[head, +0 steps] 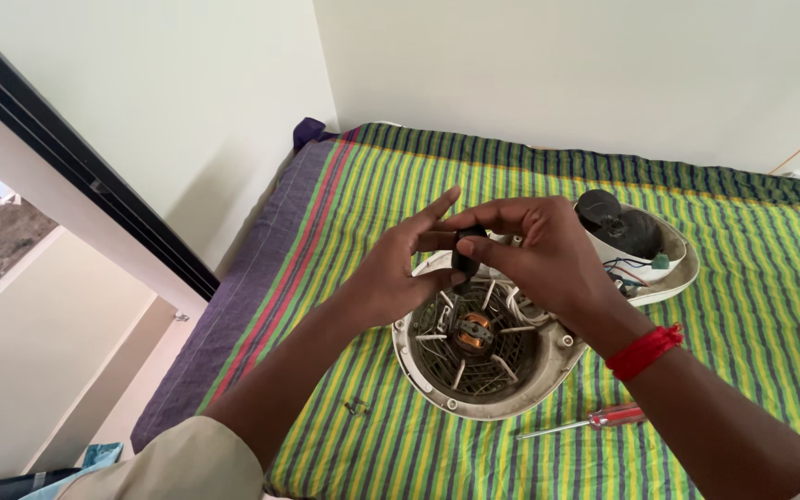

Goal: The person uses a screwdriver to loosen and remove a screw from the central hub of a disassembled electric fan motor housing. They then remove the screw and a small black plastic component, inspecting the part while the fan housing remains on the bed.

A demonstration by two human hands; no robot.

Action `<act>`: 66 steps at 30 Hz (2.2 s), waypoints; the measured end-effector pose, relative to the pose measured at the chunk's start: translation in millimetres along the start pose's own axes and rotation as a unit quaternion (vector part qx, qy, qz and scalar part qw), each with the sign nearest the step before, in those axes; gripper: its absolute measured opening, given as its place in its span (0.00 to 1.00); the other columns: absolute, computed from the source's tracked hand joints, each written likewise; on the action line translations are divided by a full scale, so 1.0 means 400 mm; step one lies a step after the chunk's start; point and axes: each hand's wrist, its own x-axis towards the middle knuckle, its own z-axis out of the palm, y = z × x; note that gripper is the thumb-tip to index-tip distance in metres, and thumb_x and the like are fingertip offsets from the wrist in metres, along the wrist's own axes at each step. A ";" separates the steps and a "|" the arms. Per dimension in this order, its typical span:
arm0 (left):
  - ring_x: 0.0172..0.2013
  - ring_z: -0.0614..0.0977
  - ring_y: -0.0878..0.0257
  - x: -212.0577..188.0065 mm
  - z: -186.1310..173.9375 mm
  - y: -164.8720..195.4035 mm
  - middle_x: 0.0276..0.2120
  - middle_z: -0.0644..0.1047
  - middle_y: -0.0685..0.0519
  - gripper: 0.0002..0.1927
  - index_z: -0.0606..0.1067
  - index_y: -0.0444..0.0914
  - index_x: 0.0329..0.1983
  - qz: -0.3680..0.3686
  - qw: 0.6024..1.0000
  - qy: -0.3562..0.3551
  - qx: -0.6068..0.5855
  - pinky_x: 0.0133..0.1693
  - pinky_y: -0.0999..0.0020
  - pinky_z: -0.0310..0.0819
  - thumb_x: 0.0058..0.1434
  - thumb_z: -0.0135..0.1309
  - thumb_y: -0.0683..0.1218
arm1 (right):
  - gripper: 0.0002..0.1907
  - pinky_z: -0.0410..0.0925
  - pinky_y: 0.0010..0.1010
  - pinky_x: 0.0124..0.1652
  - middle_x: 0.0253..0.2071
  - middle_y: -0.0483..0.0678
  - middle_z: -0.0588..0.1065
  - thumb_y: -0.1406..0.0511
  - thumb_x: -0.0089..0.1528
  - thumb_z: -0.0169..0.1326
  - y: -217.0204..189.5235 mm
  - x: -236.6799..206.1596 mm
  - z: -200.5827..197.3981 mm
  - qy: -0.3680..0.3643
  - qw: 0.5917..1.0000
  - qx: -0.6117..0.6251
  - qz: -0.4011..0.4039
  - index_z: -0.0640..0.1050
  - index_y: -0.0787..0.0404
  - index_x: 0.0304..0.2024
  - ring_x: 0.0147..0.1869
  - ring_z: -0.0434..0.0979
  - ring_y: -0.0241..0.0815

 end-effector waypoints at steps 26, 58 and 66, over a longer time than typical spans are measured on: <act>0.52 0.82 0.54 -0.070 0.017 0.035 0.41 0.86 0.50 0.44 0.70 0.39 0.67 0.015 0.963 0.161 0.218 0.55 0.54 0.71 0.47 0.75 0.48 | 0.18 0.76 0.27 0.35 0.33 0.47 0.86 0.62 0.48 0.73 -0.021 -0.039 0.086 0.104 0.987 -0.120 -0.037 0.87 0.60 0.40 0.34 0.84 0.33; 0.47 0.84 0.59 -0.022 -0.017 0.025 0.36 0.87 0.55 0.54 0.62 0.41 0.70 0.049 0.953 0.169 0.246 0.59 0.53 0.59 0.43 0.78 0.54 | 0.23 0.77 0.25 0.35 0.32 0.49 0.84 0.59 0.49 0.75 -0.021 0.013 0.086 0.144 0.979 -0.143 0.003 0.84 0.64 0.41 0.34 0.85 0.35; 0.51 0.81 0.52 0.006 0.010 0.012 0.43 0.84 0.51 0.50 0.65 0.44 0.68 0.040 0.947 0.141 0.285 0.58 0.45 0.63 0.42 0.79 0.50 | 0.17 0.77 0.25 0.32 0.33 0.48 0.85 0.66 0.53 0.69 0.003 0.002 0.076 0.117 0.986 -0.114 -0.031 0.86 0.63 0.45 0.31 0.85 0.33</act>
